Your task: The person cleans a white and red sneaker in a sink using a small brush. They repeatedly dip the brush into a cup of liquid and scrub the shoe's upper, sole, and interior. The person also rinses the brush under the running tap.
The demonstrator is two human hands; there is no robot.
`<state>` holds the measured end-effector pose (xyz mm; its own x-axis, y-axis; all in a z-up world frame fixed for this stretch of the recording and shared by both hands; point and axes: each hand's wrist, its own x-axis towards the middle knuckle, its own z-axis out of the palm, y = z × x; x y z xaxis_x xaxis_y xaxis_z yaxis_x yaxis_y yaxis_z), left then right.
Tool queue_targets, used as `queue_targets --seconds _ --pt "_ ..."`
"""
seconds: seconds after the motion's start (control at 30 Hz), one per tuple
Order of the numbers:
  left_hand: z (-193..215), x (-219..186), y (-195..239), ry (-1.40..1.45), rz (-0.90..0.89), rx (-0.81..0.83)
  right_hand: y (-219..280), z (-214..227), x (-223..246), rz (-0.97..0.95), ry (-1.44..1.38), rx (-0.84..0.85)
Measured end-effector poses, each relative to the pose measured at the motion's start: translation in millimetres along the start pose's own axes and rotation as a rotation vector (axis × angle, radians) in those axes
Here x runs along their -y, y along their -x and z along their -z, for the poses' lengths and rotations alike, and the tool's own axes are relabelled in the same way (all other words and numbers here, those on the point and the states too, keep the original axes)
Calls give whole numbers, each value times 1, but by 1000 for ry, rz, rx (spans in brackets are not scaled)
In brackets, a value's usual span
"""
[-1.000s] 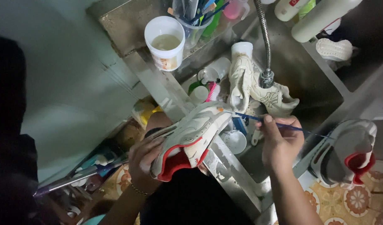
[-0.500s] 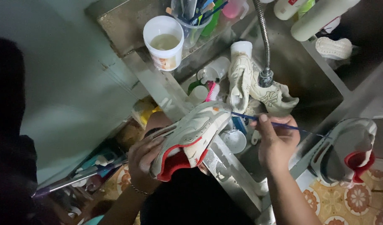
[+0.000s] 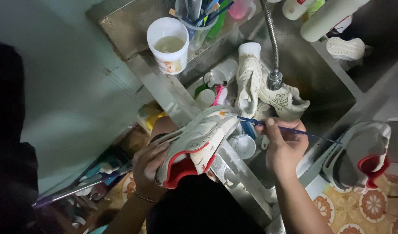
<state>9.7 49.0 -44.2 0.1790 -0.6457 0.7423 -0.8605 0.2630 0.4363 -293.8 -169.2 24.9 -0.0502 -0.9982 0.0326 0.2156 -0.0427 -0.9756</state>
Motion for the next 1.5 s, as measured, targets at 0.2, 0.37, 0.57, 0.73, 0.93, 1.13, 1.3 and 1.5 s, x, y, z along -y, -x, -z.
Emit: queue_targets --seconds 0.2,0.37,0.57,0.73,0.93,1.13,1.3,1.5 --pt "-4 1 4 -16 21 -25 -2 13 3 32 82 -24" --pt "-6 7 10 -2 6 -35 4 14 2 61 -3 26" --pt "-4 1 2 38 18 -21 5 10 10 85 192 -43" --pt "-5 0 3 1 52 -46 10 5 9 148 74 23" --pt "-3 -3 -7 -49 4 -30 7 7 13 220 143 43" --pt "-1 -2 1 37 41 -32 16 4 15 231 177 97" --pt "-4 3 0 -23 1 -17 11 5 20 293 233 51" --pt "-6 5 3 139 101 -8 13 -3 22 331 340 55"
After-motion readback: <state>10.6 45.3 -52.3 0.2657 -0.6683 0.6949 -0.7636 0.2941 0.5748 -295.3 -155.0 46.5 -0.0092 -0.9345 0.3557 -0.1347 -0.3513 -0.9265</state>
